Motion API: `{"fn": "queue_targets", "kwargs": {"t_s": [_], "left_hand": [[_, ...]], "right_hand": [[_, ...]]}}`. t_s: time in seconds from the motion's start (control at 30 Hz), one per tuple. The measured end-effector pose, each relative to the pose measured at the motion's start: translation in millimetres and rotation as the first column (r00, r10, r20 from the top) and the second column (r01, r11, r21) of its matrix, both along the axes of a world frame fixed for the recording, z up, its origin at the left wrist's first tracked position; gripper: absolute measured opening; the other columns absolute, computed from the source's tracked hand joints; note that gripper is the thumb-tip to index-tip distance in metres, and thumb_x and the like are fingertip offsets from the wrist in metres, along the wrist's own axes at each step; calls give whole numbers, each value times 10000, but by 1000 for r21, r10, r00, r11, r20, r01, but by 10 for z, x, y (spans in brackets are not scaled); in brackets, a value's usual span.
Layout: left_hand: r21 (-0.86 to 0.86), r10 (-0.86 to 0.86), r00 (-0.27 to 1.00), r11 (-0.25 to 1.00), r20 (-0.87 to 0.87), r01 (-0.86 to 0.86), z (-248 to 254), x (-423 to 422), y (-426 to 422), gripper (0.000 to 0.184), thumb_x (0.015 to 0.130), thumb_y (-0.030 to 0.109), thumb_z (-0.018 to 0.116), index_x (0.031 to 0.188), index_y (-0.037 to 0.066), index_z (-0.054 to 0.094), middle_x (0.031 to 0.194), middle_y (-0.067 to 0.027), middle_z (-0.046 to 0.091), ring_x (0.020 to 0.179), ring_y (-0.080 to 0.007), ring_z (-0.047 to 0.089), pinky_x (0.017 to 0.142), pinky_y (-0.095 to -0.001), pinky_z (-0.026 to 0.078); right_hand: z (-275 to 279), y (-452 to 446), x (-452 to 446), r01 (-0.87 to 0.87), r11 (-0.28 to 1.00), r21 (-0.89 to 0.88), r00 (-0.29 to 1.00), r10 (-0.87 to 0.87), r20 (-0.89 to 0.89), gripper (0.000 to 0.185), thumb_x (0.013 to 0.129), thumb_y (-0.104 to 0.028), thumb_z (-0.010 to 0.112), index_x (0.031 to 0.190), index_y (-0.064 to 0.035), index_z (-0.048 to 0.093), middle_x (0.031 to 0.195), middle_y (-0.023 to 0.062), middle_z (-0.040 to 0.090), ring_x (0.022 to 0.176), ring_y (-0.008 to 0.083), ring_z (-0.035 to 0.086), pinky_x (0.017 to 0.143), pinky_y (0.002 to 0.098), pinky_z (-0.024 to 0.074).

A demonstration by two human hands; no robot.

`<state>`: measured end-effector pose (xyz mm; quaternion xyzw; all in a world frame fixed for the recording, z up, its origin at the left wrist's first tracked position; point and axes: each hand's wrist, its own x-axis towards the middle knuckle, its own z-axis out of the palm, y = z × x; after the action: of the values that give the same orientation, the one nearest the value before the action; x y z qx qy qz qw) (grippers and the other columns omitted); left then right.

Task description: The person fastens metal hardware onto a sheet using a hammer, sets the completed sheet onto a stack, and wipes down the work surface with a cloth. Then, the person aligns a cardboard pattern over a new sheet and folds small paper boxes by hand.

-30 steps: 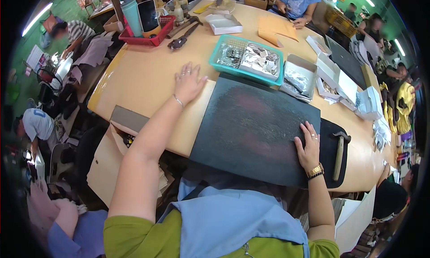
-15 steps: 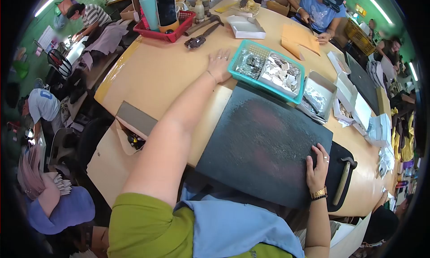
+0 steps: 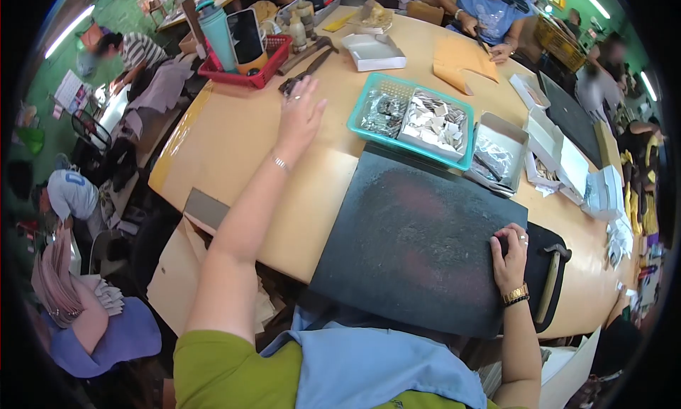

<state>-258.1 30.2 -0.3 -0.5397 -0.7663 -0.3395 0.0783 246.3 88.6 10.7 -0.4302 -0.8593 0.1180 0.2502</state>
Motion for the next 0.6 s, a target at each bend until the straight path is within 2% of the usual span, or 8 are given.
{"fn": "queue_targets", "kwargs": {"t_s": [0.07, 0.13, 0.23, 0.33, 0.4, 0.47, 0.5, 0.6], "left_hand": [[276, -123, 964, 960, 236, 55, 126, 232, -181, 512, 999, 288, 428, 1439, 37, 356, 1508, -158, 330, 1414, -266, 280, 1144, -438, 221], [368, -220, 870, 929, 442, 47, 220, 689, -278, 527, 1014, 303, 377, 1462, 38, 293, 1531, -145, 271, 1428, -252, 233, 1155, -418, 182], [476, -413, 572, 878, 708, 45, 316, 1541, -360, 550, 1036, 326, 301, 1496, 41, 200, 1566, -126, 184, 1449, -231, 163, 1171, -388, 123], [471, -480, 278, 876, 832, 105, 447, 2419, -479, 554, 1046, 325, 247, 1516, 55, 131, 1587, -114, 110, 1463, -226, 97, 1180, -396, 62], [617, -643, 45, 750, 764, 237, 253, 3006, -661, 580, 1041, 340, 239, 1516, 37, 100, 1593, -114, 78, 1468, -245, 61, 1179, -383, 27], [582, -725, 306, 683, 618, 442, 605, 3210, -647, 630, 1023, 353, 263, 1498, -25, 94, 1588, -143, 73, 1466, -267, 43, 1176, -382, 26], [566, -726, 337, 682, 599, 463, 605, 3218, -610, 617, 1023, 347, 262, 1493, -31, 130, 1585, -149, 92, 1465, -271, 58, 1178, -383, 31], [621, -674, 367, 736, 641, 268, 615, 2864, -260, 585, 1025, 332, 283, 1468, -44, 221, 1561, -162, 190, 1448, -265, 158, 1180, -390, 127]], "right_hand": [[-7, 8, -22, -26, 1000, -1, 1000, 26, 6, 155, 821, -137, 671, 921, -41, 603, 1076, 156, 579, 1067, 334, 525, 917, 424, 411], [74, -50, -52, 3, 1000, 17, 1000, -3, -11, 182, 819, -127, 672, 972, -42, 621, 1128, 170, 596, 1090, 346, 529, 930, 429, 416], [279, -469, -511, -189, 978, -83, 954, 163, -253, 329, 827, -106, 659, 1148, -72, 596, 1250, 166, 555, 1192, 352, 494, 1016, 432, 388], [352, -992, -1066, -594, 757, -270, 693, 311, -651, 615, 930, -227, 559, 1464, -65, 303, 1519, 198, 266, 1443, 323, 170, 1163, 435, 161], [352, -949, -1361, -521, 839, -159, 585, 215, -782, 610, 997, -327, 423, 1483, -16, 226, 1556, 182, 185, 1459, 289, 106, 1176, 393, 94], [584, -591, -1281, -579, 771, -265, 340, -67, -938, 605, 1026, -363, 315, 1482, 17, 198, 1571, 159, 142, 1461, 251, 90, 1177, 344, 70], [537, -587, -1251, -552, 784, -284, 366, -78, -927, 629, 1029, -402, 227, 1503, 1, 128, 1586, 119, 96, 1461, 205, 72, 1180, 330, 53], [660, -1147, -1211, -585, 772, -247, 553, 158, -818, 646, 1029, -410, 227, 1507, -1, 79, 1584, 126, 95, 1461, 214, 66, 1181, 331, 45]]}}
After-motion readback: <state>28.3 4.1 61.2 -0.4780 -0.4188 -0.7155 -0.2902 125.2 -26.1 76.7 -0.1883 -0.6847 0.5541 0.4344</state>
